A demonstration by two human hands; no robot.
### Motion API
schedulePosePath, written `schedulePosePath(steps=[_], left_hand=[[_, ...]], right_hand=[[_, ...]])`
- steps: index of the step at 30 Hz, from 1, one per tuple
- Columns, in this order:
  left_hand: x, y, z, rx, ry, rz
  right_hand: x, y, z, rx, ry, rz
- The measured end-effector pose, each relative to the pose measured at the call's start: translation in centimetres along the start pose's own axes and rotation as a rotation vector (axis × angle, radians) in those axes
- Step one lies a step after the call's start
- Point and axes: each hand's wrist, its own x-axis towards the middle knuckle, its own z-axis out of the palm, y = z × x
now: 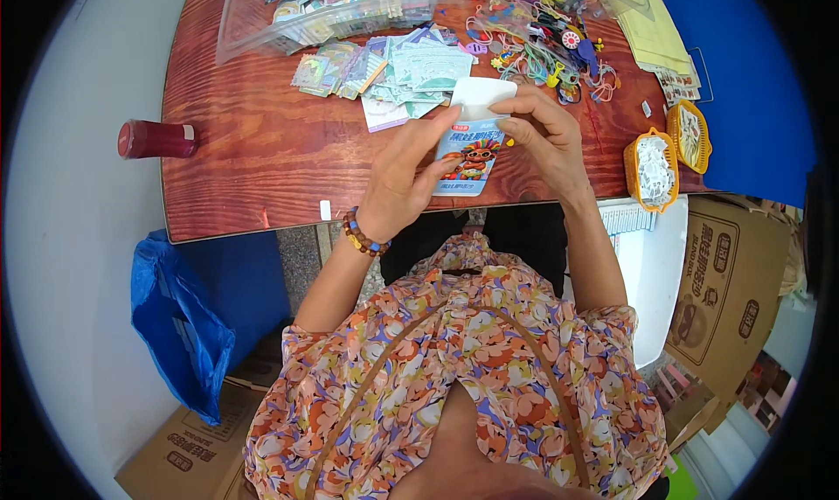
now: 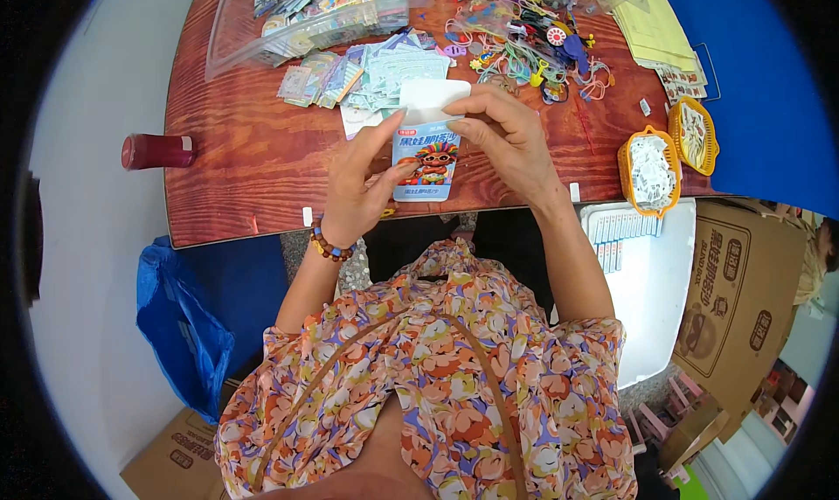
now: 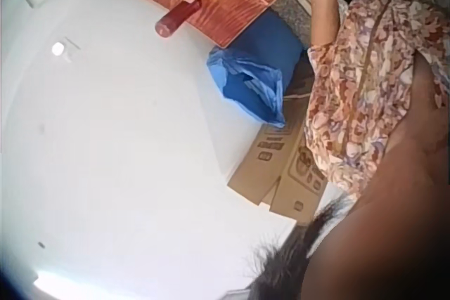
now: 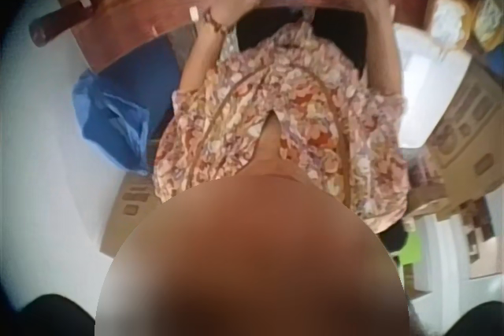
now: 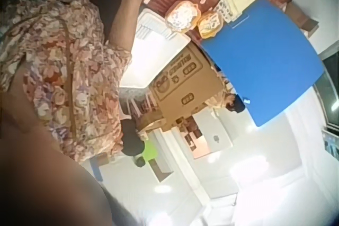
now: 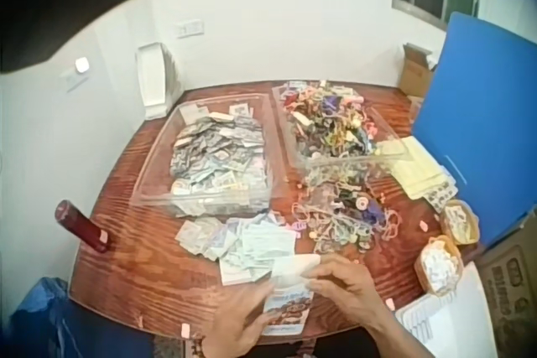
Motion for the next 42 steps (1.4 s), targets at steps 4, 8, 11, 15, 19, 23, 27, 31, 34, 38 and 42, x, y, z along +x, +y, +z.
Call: schedulePosePath(steps=[4, 8, 11, 15, 19, 23, 27, 31, 34, 38, 42], left_hand=[[-0.3, -0.6, 0.9, -0.222, 0.028, -0.147], [0.5, -0.5, 0.9, -0.62, -0.059, -0.379], [0.8, -0.3, 2.0, -0.713, -0.048, -0.382], [1.1, -0.3, 3.8, -0.7, -0.018, -0.355], [1.4, -0.2, 5.0, -0.741, -0.013, -0.371], [1.6, 0.3, 5.9, -0.613, -0.065, -0.341], [1.7, 0.1, 6.4, -0.638, -0.081, -0.343], [2.0, 0.5, 7.0, -0.701, -0.112, -0.322], [2.2, 0.7, 7.0, -0.585, -0.129, -0.304], [2.3, 0.8, 7.1, -0.567, -0.139, -0.311], [2.4, 0.7, 7.4, -0.558, -0.132, -0.328]], right_hand=[[0.0, 0.2, -0.3, -0.025, -0.075, -0.041], [0.1, 0.5, -1.6, -0.072, -0.145, 0.022], [0.2, 0.6, -2.7, -0.181, -0.182, 0.006], [-0.4, -1.5, -2.1, -0.025, -0.05, 0.055], [-1.4, -1.3, -3.4, 0.222, -0.008, 0.222], [-1.0, -0.2, -4.5, 0.162, 0.027, 0.234], [-0.7, -1.2, -5.8, 0.196, -0.092, 0.333], [-0.8, -1.3, -7.4, 0.173, -0.17, 0.365], [-0.7, -1.3, -7.9, 0.077, -0.194, 0.354], [-0.8, -1.8, -8.2, -0.042, -0.208, 0.354], [-0.9, -2.0, -8.3, -0.174, -0.224, 0.291]])
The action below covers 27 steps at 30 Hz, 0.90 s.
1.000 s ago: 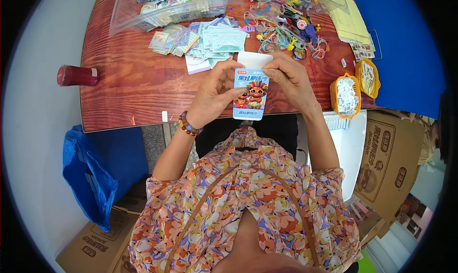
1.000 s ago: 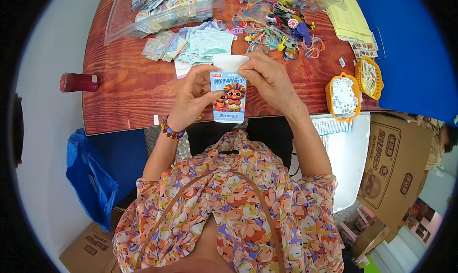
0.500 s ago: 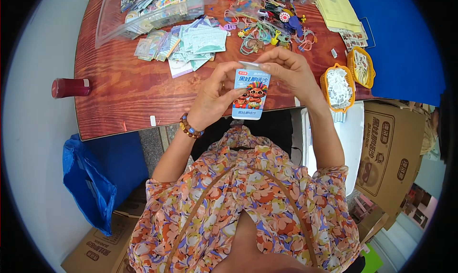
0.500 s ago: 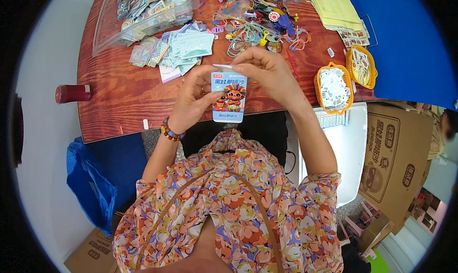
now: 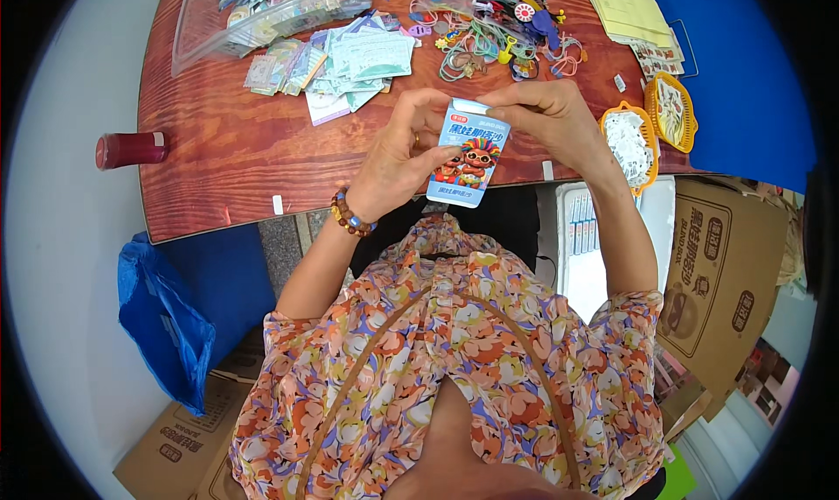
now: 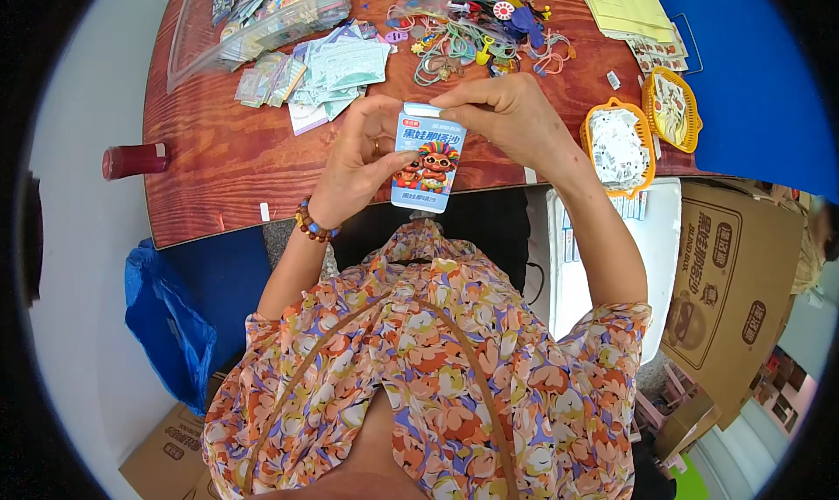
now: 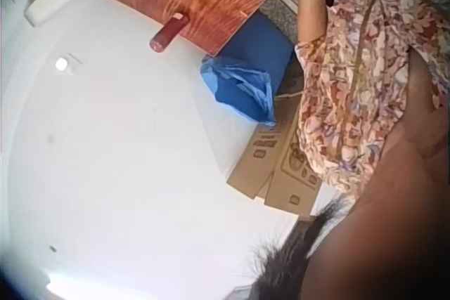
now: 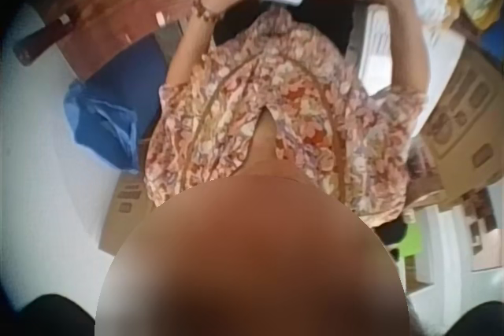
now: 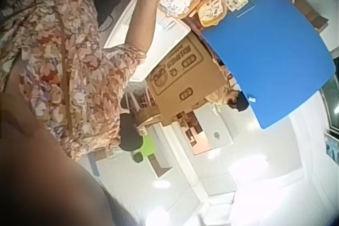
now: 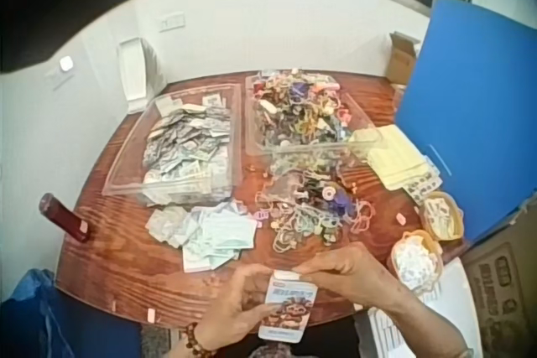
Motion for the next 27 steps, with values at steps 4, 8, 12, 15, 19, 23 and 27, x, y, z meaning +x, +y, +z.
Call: schedulePosePath(steps=[4, 8, 12, 15, 19, 23, 27], left_hand=[[-0.1, -0.4, 0.4, 0.042, 0.057, 0.032], [-0.1, -0.2, 0.9, 0.013, 0.086, -0.003], [-0.1, 0.0, 0.9, 0.066, 0.047, 0.008], [0.0, -0.5, 0.9, 0.144, 0.014, 0.059], [0.5, 0.0, 1.0, 0.162, 0.015, 0.041], [0.1, -0.6, 1.1, 0.032, 0.025, -0.026], [-0.1, -1.0, 1.6, -0.009, 0.072, -0.053]], right_hand=[[-0.1, -0.2, 0.1, -0.118, -0.018, -0.02], [-0.9, 0.0, 0.9, -0.118, 0.02, -0.174], [-1.7, 1.1, 1.6, -0.328, 0.126, -0.355], [-1.5, 0.9, 1.5, -0.294, 0.096, -0.295], [-0.6, 2.0, 2.0, -0.167, 0.088, -0.321], [-0.6, 2.1, 2.0, -0.236, 0.029, -0.367], [-0.4, 3.3, 3.1, -0.471, 0.104, -0.472]])
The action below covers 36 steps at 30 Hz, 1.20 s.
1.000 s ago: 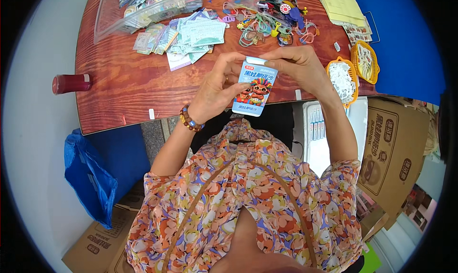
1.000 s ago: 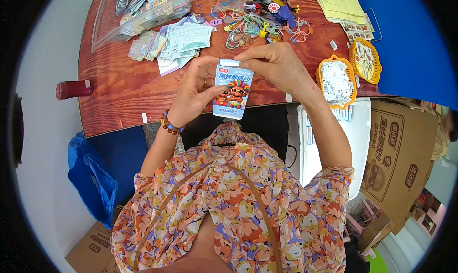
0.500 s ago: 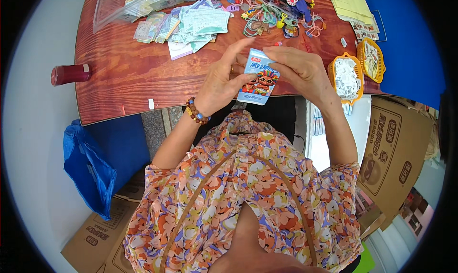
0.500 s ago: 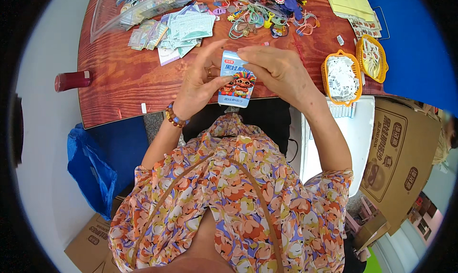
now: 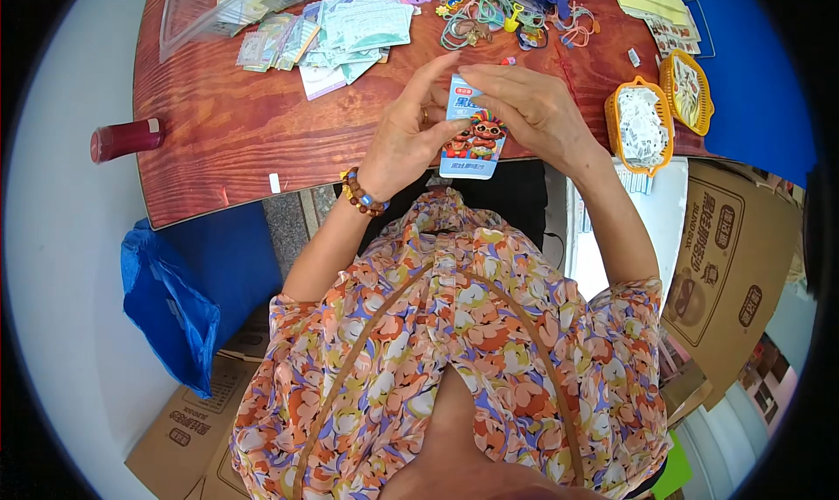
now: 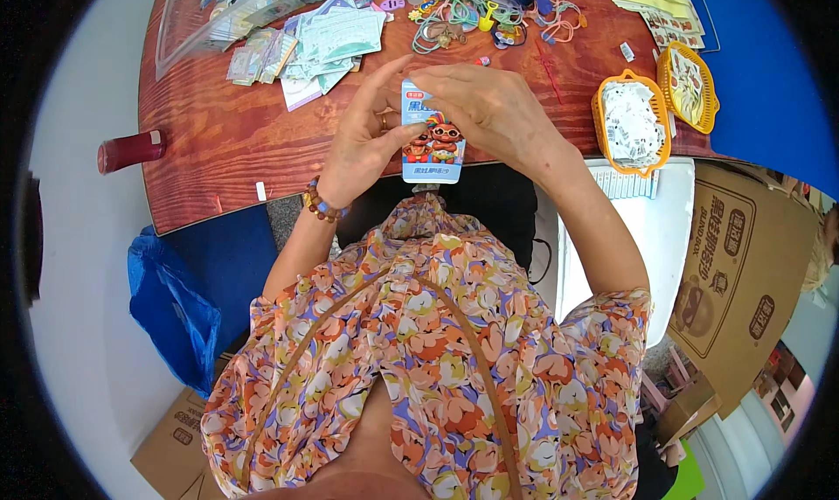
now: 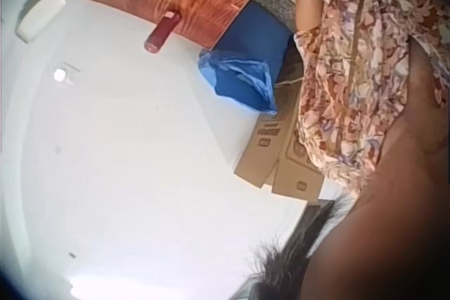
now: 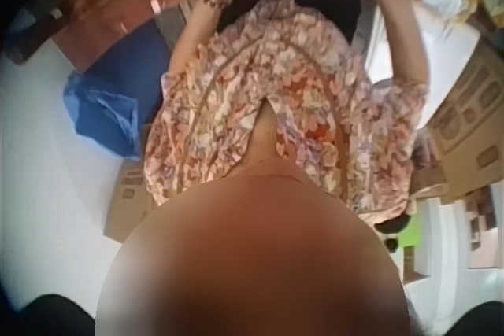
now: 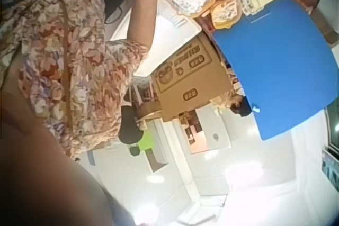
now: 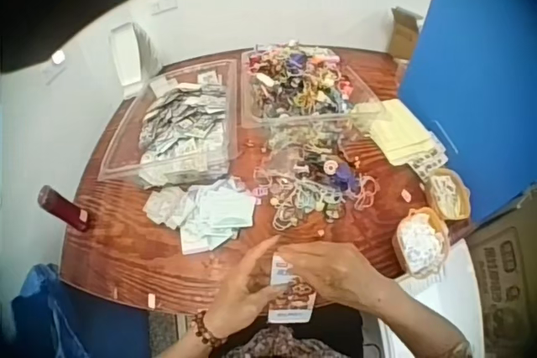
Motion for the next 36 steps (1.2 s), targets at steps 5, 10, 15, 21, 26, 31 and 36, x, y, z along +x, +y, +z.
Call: schedulePosePath(steps=[5, 10, 15, 21, 26, 31, 36], left_hand=[[-0.3, -0.2, -0.6, 0.111, -0.018, -0.068], [-0.6, -0.6, -1.2, 0.146, -0.102, -0.098], [-0.4, -0.2, -1.1, 0.045, -0.094, -0.149], [-0.3, 0.6, -1.7, 0.143, -0.11, -0.101], [-0.4, 0.0, -2.0, 0.063, -0.113, -0.19], [-0.3, 0.0, -1.6, 0.065, -0.035, -0.098], [-0.3, -0.3, -2.0, 0.115, -0.04, -0.09]], right_hand=[[-0.6, 0.5, 0.4, 0.096, -0.015, 0.053], [-0.7, 1.0, 0.6, 0.198, -0.088, 0.026], [-0.2, 0.8, 0.4, 0.255, -0.083, 0.079], [-0.5, 1.2, 1.0, 0.402, -0.085, 0.137], [-0.6, 0.4, 1.3, 0.238, -0.139, 0.147], [-1.4, -0.1, 2.1, 0.5, 0.085, 0.412], [-3.2, 0.4, 2.3, 0.457, 0.144, 0.354]])
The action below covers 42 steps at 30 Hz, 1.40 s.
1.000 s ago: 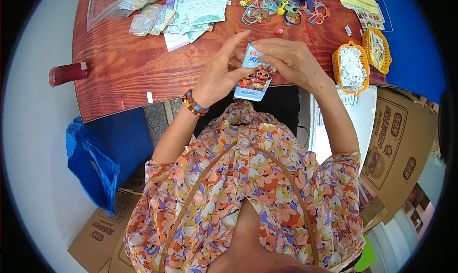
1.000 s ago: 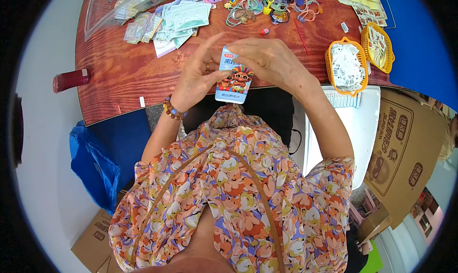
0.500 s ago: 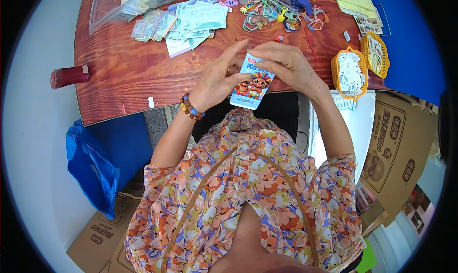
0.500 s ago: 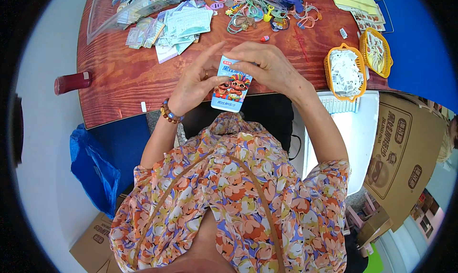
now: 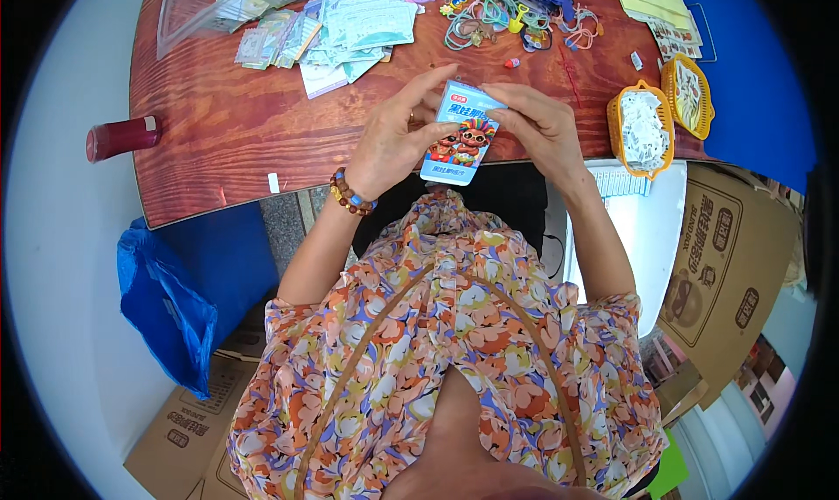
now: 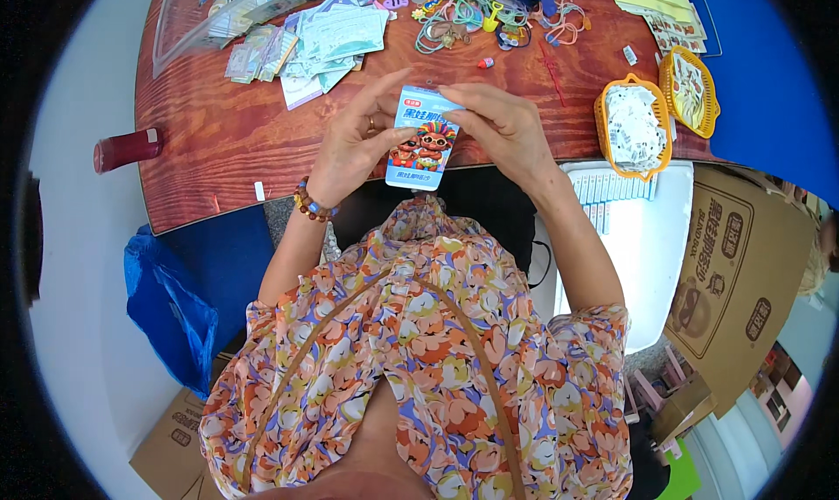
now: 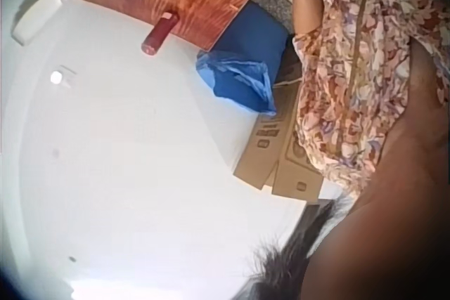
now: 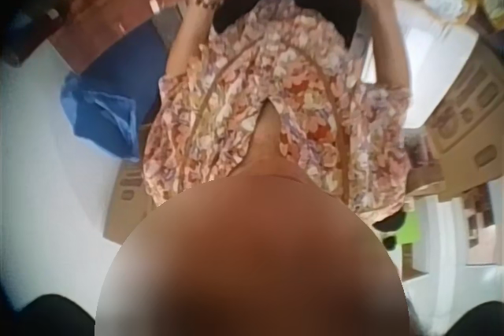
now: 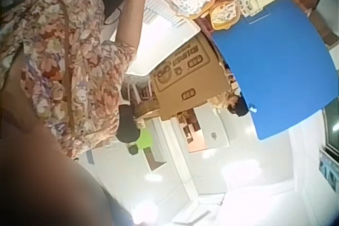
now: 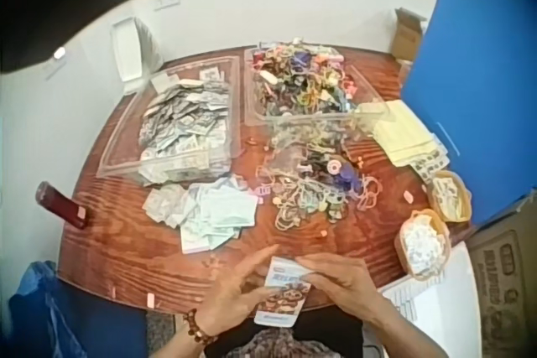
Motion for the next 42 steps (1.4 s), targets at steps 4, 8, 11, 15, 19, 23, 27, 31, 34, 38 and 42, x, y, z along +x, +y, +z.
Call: schedulePosePath(steps=[4, 8, 11, 15, 19, 23, 27, 31, 34, 38, 42], left_hand=[[-0.2, -0.8, 0.1, -0.004, -0.008, 0.071], [-0.4, -0.3, 0.5, -0.163, 0.079, 0.083], [-0.5, 1.5, 0.8, -0.009, 0.102, 0.079], [-0.4, 0.9, 0.5, 0.222, 0.064, 0.131], [-0.7, 0.4, 1.0, 0.174, 0.132, 0.266], [-0.7, 1.0, 1.1, 0.102, 0.088, 0.149], [-0.3, 0.9, 1.0, 0.124, 0.108, 0.234], [-0.6, 0.3, 0.9, -0.04, 0.065, 0.153], [-0.1, 0.6, 0.9, -0.177, 0.048, 0.048], [0.2, 1.3, 0.8, -0.139, 0.11, 0.085], [0.3, 1.1, 1.0, -0.227, 0.199, 0.135]], right_hand=[[0.3, -0.2, -0.4, 0.006, -0.038, -0.063], [0.9, -0.9, -1.1, -0.014, -0.035, -0.091], [0.7, -1.4, -1.0, 0.003, -0.064, -0.094], [0.8, -1.7, -0.8, -0.023, -0.026, -0.133], [0.6, -2.2, -1.0, -0.069, -0.03, -0.199], [0.5, -1.8, -1.1, -0.042, -0.047, -0.105], [0.8, -1.9, -1.1, 0.004, -0.062, -0.105], [1.2, -1.8, -1.4, -0.018, -0.093, -0.115], [1.2, -1.7, -1.1, 0.106, -0.069, 0.002], [1.5, -1.7, -1.1, 0.079, -0.052, -0.066], [0.8, -2.9, -0.7, 0.057, -0.008, -0.041]])
